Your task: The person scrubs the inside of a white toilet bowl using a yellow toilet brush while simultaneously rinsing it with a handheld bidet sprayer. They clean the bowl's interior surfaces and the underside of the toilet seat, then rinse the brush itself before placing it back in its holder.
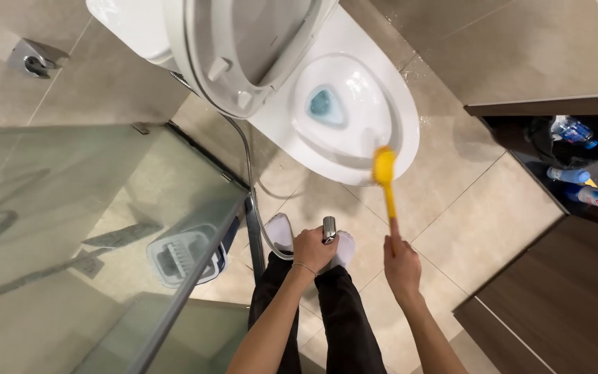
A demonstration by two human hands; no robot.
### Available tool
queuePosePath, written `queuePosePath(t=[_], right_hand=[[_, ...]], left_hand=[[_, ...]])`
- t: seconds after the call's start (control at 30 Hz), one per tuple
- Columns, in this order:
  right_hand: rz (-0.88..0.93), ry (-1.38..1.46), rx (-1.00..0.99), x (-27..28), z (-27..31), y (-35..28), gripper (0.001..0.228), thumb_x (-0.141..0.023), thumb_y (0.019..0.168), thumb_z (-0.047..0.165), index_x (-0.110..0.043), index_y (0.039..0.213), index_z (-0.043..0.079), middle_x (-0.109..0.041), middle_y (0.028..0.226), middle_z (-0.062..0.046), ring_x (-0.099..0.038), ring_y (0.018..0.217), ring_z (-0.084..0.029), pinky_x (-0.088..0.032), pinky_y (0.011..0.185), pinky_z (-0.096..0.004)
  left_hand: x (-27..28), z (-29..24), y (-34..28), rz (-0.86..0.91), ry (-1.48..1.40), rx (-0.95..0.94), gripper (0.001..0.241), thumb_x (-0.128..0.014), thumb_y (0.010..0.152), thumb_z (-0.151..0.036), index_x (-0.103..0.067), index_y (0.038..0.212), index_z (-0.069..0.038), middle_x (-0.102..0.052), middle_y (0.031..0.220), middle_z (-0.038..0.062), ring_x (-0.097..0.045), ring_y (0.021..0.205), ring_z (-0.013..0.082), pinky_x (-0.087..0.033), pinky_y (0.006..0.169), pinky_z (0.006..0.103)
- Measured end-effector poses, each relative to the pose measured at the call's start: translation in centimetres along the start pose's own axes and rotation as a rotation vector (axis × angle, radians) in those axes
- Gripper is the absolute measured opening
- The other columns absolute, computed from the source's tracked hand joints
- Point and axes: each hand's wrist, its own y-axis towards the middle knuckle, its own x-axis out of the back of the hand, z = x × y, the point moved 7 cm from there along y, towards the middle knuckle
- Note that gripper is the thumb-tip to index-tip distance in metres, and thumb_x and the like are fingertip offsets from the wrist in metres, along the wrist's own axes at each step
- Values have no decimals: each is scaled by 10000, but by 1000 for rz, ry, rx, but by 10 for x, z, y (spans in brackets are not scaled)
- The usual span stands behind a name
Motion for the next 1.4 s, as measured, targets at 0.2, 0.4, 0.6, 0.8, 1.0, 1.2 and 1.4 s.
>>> queuePosePath(t=[0.2, 0.4, 0.6, 0.8, 1.0, 1.2, 1.4], right_hand=[[98, 363, -243, -9, 3, 8, 533, -460, 1071, 259, -399, 1597, 314, -726, 1027, -204, -705, 547, -248, -584, 401, -287], [262, 7, -59, 6, 47, -23, 572, -399, 1091, 382, -225, 1635, 422, -740, 1195, -177, -734, 1072, -366, -620, 905, -458], [147, 344, -132, 20, 32, 6, 529, -548, 1031, 332, -459, 1551, 369, -729, 1166, -251, -716, 1005, -462, -597, 838, -535], [295, 1005, -350, 24, 43, 3, 492, -557, 1056, 275, -477, 1531, 174, -469, 607, -62, -472, 363, -167, -439, 336, -280], [425, 1282, -415, 15, 48, 7, 562, -593, 1025, 333, -437, 1551, 210, -324, 648, 15, -347, 412, -94, -324, 332, -213], [449, 1304, -430, 32, 46, 11, 632, -610, 1003, 342, -393, 1565, 154, -317, 678, 7, -353, 430, -81, -338, 331, -221], [355, 935, -246, 11, 12, 58, 554, -513, 1039, 267, -388, 1494, -22, -537, 771, -105, -561, 515, -194, -527, 402, -337]], left_hand=[[-21, -7, -10, -49, 42, -15, 394, -694, 806, -380, -548, 590, -85, -576, 476, 140, -683, 586, 405, -527, 595, 475], [-42, -9, 6, -48, 60, -89, 392, -674, 798, -385, -487, 546, -149, -530, 430, 52, -645, 490, 314, -543, 577, 400], [-44, -16, 22, -76, 49, -135, 417, -676, 781, -399, -471, 537, -129, -524, 433, 70, -647, 512, 345, -548, 580, 440], [-40, -29, 26, -51, 103, -86, 404, -659, 741, -451, -525, 575, -108, -570, 507, 133, -688, 626, 406, -564, 643, 508], [-44, -52, 27, -1, 102, -101, 371, -660, 720, -447, -535, 577, -128, -587, 515, 107, -697, 638, 399, -567, 670, 480], [-42, -69, 25, 58, 119, -49, 336, -635, 755, -431, -583, 602, -136, -639, 579, 104, -720, 709, 391, -579, 725, 471], [-46, -80, 36, 98, 145, -30, 327, -635, 762, -438, -612, 619, -145, -664, 621, 113, -726, 766, 398, -578, 759, 485]])
